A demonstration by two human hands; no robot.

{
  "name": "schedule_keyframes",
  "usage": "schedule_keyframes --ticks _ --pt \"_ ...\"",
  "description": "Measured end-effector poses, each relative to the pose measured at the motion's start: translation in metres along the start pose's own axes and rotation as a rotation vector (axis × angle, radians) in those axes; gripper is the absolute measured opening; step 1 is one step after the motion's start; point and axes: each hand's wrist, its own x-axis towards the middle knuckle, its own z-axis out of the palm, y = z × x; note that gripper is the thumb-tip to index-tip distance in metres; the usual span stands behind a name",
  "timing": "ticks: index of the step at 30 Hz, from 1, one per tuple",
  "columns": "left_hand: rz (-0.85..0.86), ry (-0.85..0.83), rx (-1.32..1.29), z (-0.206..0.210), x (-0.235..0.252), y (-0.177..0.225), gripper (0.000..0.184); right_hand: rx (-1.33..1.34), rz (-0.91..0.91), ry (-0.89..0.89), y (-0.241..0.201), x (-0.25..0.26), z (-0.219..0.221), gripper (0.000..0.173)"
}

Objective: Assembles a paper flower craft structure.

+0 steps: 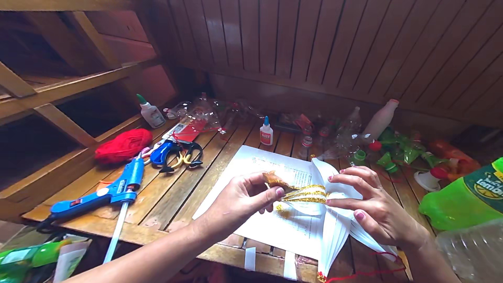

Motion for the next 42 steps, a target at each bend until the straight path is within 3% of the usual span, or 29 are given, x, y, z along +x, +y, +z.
schedule_keyframes --ticks 42 --pt "0.013 0.012 -0.002 0.0000 0.0001 -0.0011 0.008 0.011 0.020 -0.024 0.0008 -0.0014 -0.0028 0.064"
